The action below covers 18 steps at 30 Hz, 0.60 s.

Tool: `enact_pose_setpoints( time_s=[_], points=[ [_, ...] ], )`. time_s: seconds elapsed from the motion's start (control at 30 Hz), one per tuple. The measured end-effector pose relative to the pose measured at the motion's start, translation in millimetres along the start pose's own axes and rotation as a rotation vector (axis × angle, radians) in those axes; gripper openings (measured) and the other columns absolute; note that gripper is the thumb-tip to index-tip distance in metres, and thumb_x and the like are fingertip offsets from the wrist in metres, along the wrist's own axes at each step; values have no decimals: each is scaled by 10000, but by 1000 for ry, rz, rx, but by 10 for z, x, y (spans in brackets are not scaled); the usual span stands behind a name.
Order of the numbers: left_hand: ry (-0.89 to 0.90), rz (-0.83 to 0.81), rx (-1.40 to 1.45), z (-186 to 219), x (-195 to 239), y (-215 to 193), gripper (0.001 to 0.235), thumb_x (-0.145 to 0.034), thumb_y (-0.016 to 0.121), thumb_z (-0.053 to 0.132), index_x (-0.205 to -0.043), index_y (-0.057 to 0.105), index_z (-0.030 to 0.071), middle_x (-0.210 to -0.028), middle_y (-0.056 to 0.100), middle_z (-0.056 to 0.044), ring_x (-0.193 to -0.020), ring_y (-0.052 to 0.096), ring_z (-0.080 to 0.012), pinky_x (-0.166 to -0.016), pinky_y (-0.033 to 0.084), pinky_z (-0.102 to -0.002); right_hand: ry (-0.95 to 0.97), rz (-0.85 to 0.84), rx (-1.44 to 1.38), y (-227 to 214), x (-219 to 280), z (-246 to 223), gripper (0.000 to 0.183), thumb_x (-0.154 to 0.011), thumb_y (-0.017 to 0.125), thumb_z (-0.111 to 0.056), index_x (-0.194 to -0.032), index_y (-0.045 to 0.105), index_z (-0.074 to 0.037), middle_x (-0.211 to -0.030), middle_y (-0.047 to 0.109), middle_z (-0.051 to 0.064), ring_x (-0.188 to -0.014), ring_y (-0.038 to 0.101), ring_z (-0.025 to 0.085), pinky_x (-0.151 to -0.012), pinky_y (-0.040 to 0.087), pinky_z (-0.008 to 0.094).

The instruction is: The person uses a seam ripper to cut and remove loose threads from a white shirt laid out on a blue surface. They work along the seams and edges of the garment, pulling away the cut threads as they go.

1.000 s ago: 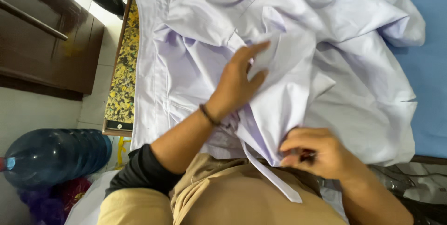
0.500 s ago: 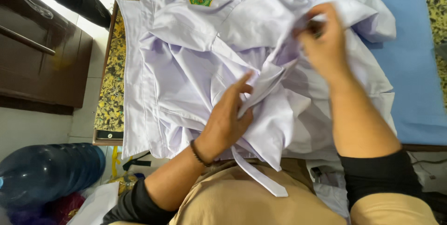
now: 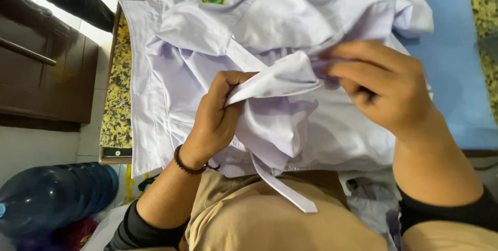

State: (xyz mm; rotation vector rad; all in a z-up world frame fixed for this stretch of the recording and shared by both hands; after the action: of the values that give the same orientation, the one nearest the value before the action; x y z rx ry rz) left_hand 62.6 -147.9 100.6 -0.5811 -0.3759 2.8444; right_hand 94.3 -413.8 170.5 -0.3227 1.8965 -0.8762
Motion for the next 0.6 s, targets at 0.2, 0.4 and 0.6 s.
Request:
enact_pose_setpoints(
  time_s=[0.2, 0.4, 0.6],
  points=[
    [-22, 65, 170, -36, 117, 5, 289, -985, 353, -42, -1224, 480, 60, -1286, 620, -125, -1177, 579, -199, -1032, 435, -310, 79, -159, -91, 241, 175, 124, 162, -959, 748, 31, -1119, 731, 43, -1008, 644, 160, -850, 638, 276, -768, 526, 366],
    [-318, -59, 266, 44, 200, -76, 408, -887, 625, 204, -1266, 496, 129, -1070, 618, -23, -946, 549, -105, -814, 444, -242, 280, -98, -293, 51, 313, 80, 276, -882, 791, -2, -1144, 722, 50, -872, 589, 105, -696, 519, 138, -596, 436, 237],
    [-55, -12, -604, 181, 89, -605, 515, -695, 835, 167, -1193, 721, 103, -964, 723, -10, -825, 636, -144, -679, 500, -298, 370, 56, -271, -123, 504, 296, 141, -958, 747, 23, -1046, 658, 88, -850, 569, 166, -762, 484, 240, -709, 368, 331]
  ],
)
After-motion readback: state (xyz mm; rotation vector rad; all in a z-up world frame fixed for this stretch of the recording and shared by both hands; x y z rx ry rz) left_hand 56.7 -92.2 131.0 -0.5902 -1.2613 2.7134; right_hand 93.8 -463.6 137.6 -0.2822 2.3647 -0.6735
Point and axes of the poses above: each hand's wrist, its own x-axis away from the middle knuckle, its own y-axis out of the palm, z = x × y, the point moved 3 cm from there along -x, towards the middle knuckle
